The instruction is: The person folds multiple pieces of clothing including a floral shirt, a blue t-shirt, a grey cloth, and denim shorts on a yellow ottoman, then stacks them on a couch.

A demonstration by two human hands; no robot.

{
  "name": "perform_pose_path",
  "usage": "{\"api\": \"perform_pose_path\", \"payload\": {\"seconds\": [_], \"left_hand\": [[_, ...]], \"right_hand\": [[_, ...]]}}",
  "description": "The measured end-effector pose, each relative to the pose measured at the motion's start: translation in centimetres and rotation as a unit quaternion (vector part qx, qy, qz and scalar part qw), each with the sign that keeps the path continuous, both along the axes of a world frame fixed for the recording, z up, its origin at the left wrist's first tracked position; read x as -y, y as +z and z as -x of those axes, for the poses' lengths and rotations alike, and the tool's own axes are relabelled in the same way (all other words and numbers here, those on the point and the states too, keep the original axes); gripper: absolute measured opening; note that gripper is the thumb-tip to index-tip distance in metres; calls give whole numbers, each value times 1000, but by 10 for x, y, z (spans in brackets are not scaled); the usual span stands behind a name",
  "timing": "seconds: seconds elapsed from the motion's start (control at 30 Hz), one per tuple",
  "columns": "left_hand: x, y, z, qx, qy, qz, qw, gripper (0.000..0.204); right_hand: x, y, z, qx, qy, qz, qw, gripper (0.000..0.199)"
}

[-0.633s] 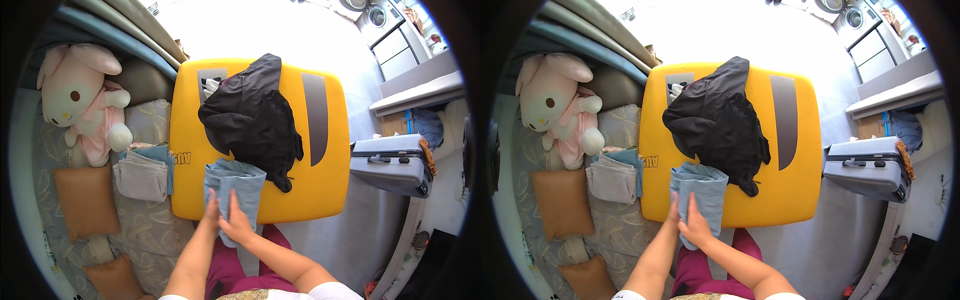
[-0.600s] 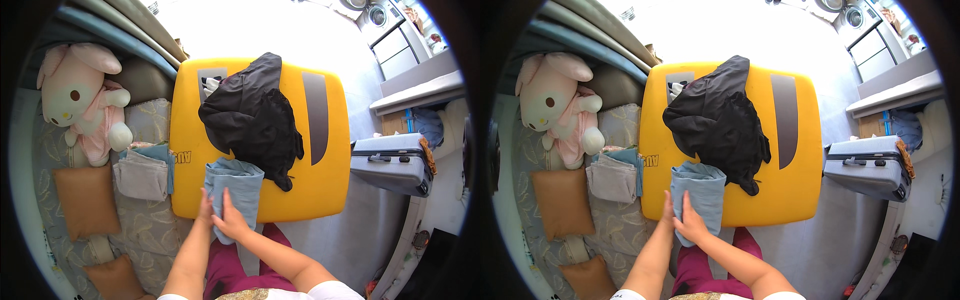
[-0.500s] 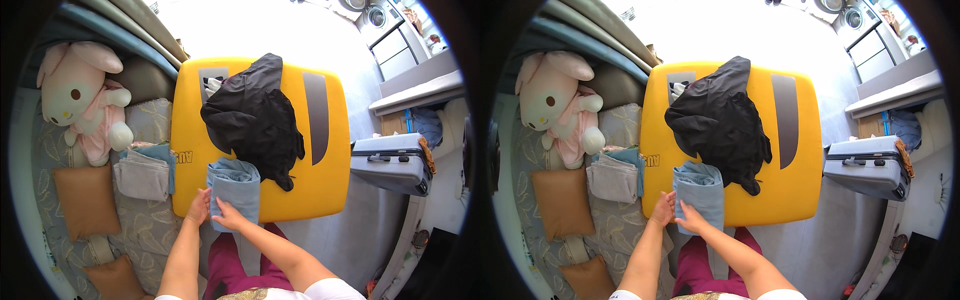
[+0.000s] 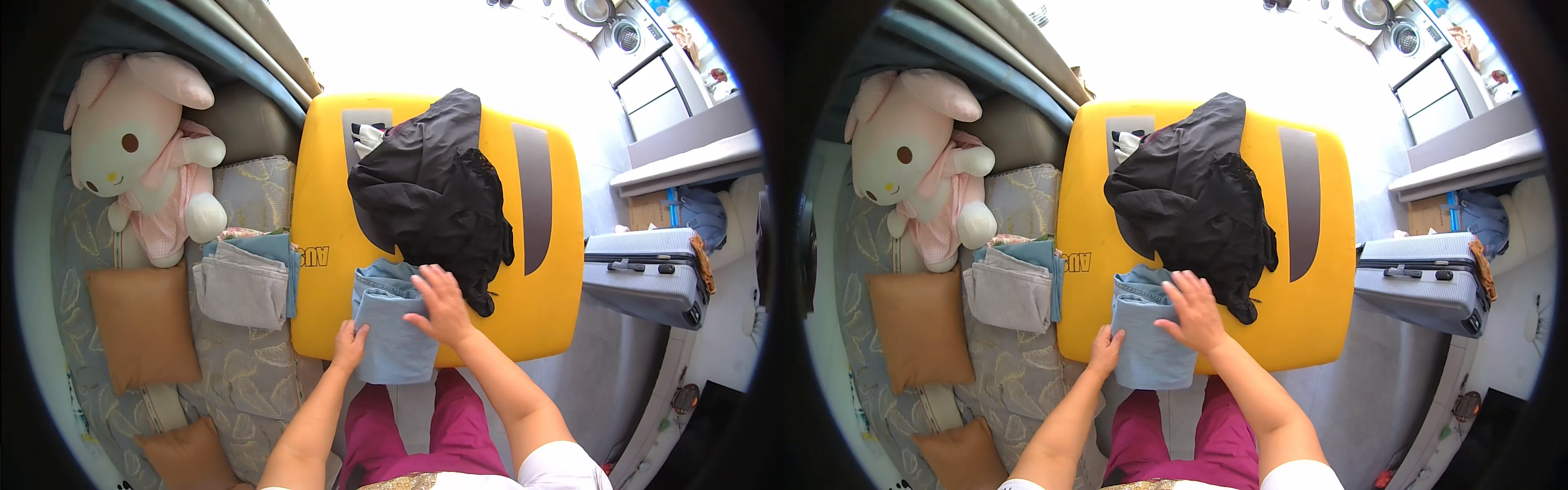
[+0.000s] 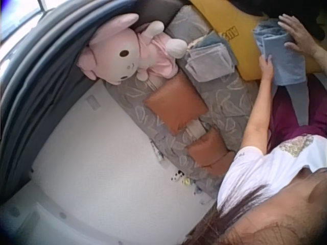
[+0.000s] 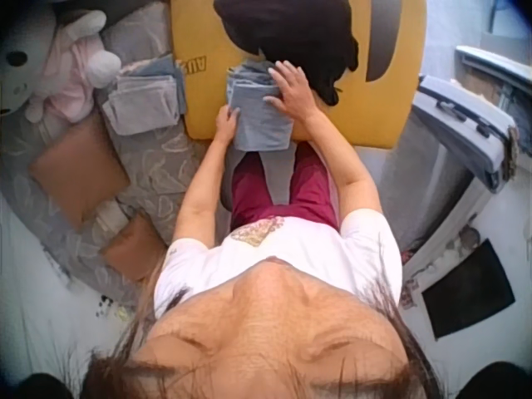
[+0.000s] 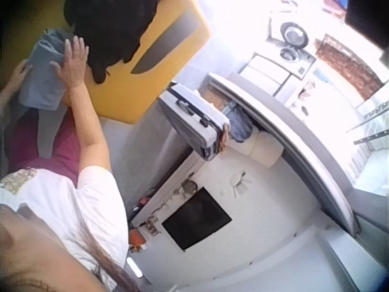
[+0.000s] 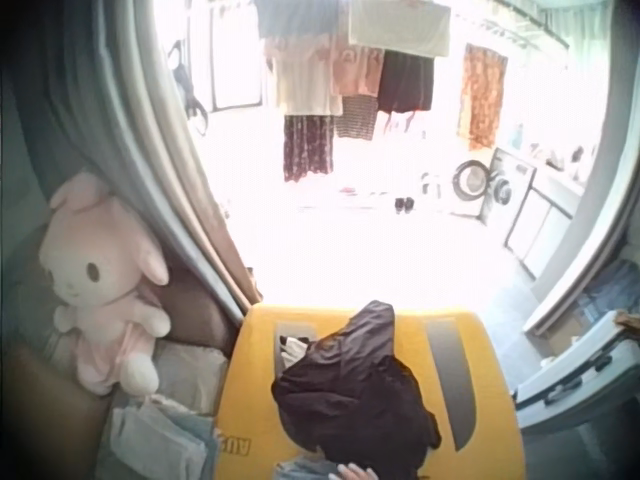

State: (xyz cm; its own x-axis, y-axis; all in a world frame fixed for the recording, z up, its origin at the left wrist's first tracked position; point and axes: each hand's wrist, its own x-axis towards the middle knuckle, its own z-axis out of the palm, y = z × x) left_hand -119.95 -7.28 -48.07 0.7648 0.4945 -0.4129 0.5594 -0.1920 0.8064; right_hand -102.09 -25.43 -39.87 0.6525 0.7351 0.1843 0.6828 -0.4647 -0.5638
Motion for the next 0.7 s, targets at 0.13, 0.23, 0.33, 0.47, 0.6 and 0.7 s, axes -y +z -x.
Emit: {"api": "perform_pose_path", "payload": {"seconds": [0.13, 0.23, 0.33, 0.47, 0.6, 0.7], "left_hand": [[9, -44, -2, -18, 133, -81, 988, 25], [4, -68, -4, -82, 124, -119, 982, 29], [1, -76, -4, -97, 104, -117, 983, 33], [5, -66, -12, -59, 91, -86, 990, 33], [6, -52, -25, -97, 152, -10, 984, 44], [1, -43, -19, -155, 123, 12, 980, 59]], "right_hand": [[-32, -54, 1, 97, 16, 117, 988, 63], [-48, -71, 4, 86, -16, 194, 977, 61], [-44, -67, 36, 116, 2, 142, 983, 64], [-24, -72, 60, 33, 18, 185, 982, 66], [-31, -78, 24, -93, 30, 281, 955, 67], [-36, -68, 27, -86, 18, 273, 958, 71]]}}
